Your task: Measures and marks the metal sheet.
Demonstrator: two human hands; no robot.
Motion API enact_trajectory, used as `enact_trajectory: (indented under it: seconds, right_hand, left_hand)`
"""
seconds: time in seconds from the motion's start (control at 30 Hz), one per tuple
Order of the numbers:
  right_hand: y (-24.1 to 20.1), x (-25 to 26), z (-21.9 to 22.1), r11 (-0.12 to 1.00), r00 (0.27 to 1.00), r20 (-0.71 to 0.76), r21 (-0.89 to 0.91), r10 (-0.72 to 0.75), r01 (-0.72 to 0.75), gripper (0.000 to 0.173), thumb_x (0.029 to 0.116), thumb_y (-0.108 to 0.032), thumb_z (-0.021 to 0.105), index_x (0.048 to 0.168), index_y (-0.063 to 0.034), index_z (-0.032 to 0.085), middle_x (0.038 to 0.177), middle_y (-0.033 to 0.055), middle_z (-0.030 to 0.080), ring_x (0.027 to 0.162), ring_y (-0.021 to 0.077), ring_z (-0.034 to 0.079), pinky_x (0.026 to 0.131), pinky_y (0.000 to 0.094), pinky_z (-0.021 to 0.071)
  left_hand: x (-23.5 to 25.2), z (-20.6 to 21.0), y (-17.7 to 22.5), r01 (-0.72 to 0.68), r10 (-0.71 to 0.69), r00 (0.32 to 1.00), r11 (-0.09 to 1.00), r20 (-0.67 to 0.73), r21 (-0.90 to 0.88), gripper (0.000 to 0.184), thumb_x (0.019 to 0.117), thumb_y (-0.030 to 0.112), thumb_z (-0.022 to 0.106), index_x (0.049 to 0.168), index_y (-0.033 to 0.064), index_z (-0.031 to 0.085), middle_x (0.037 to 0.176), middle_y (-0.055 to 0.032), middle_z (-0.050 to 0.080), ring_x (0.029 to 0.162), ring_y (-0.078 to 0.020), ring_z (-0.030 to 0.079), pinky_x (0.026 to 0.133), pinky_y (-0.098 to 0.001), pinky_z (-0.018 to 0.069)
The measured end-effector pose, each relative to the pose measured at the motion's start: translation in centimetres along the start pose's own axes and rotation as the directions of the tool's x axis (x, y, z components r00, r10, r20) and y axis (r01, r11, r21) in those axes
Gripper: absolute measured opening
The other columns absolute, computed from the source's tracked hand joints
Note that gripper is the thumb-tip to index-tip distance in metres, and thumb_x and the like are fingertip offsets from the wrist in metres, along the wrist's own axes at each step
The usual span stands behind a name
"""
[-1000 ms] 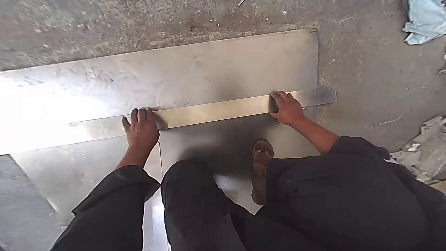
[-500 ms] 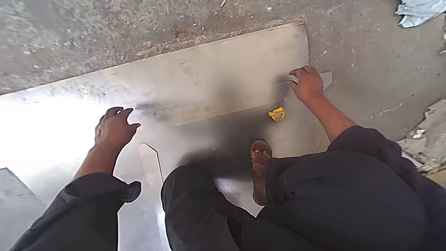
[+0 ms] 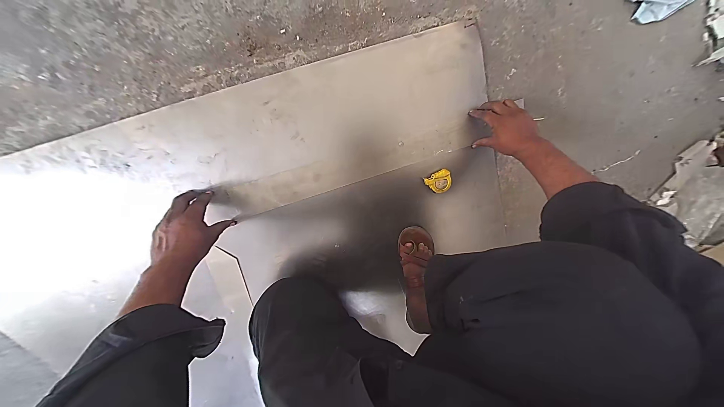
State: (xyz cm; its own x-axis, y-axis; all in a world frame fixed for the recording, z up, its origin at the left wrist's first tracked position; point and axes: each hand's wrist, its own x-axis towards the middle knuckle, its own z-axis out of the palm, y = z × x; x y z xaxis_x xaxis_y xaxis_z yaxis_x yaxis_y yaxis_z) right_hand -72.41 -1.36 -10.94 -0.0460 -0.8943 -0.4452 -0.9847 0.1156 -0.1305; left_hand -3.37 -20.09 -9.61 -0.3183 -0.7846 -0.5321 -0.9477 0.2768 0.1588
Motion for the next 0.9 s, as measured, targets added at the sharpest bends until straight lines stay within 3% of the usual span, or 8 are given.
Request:
enact_trajectory:
  seconds: [0.1,0.47,0.63,0.8,0.9]
  right_hand:
    - [0.1,-0.1,0.1,1.000,1.000,0.006,-0.005,-0.016,0.016,0.073,0.0817,-0.036,0.087,0.145,-0.0160,0.058,0.146,0.0126,0.057,0.124,0.0432,0.056,0.096,0.0595,0.0505]
    - [0.1,0.5,-0.6,0.996,0.995,0.045,0.029,-0.086,0.084,0.069,0.0835,-0.032,0.086,0.142,-0.0068,0.058,0.145,0.0169,0.055,0.133,0.0395,0.053,0.102,0.0550,0.0502]
    - [0.3,0.8,-1.0,0.993,0.992,0.052,0.038,-0.117,0.116,0.069,0.0837,-0.030,0.085,0.143,-0.0083,0.057,0.145,0.0169,0.055,0.135,0.0383,0.053,0.104,0.0550,0.0493]
    - [0.4,1.1,-0.9,0.992,0.990,0.060,0.031,-0.126,0.124,0.070,0.0838,-0.030,0.085,0.144,-0.0070,0.057,0.146,0.0173,0.055,0.134,0.0380,0.054,0.104,0.0540,0.0499]
    - [0.2,0.7,-0.4,0.992,0.991,0.042,0.026,-0.127,0.126,0.072,0.0833,-0.028,0.084,0.145,-0.0059,0.055,0.146,0.0168,0.055,0.131,0.0390,0.056,0.098,0.0547,0.0523]
  left_hand:
    - [0.1,0.1,0.0,-0.018,0.018,1.000,1.000,-0.001,0.026,0.074,0.0804,0.019,0.090,0.143,0.0026,0.055,0.147,-0.0248,0.052,0.138,-0.0479,0.048,0.108,-0.0705,0.0393]
    - [0.4,0.0,-0.5,-0.062,0.057,0.997,0.991,0.049,0.118,0.078,0.0796,0.024,0.090,0.143,-0.0002,0.052,0.144,-0.0304,0.051,0.136,-0.0520,0.047,0.108,-0.0695,0.0410]
    - [0.3,0.2,-0.5,-0.062,0.057,0.997,0.991,0.046,0.119,0.083,0.0753,0.024,0.093,0.144,0.0011,0.051,0.145,-0.0302,0.051,0.137,-0.0506,0.047,0.109,-0.0688,0.0406]
    - [0.2,0.0,-0.1,-0.051,0.046,0.998,0.991,0.042,0.122,0.081,0.0760,0.023,0.092,0.143,0.0009,0.052,0.145,-0.0294,0.051,0.137,-0.0500,0.047,0.109,-0.0685,0.0409]
    - [0.1,-0.1,0.2,-0.044,0.039,0.998,0.992,0.045,0.118,0.080,0.0764,0.023,0.091,0.143,0.0014,0.053,0.145,-0.0292,0.051,0.136,-0.0501,0.048,0.107,-0.0691,0.0419]
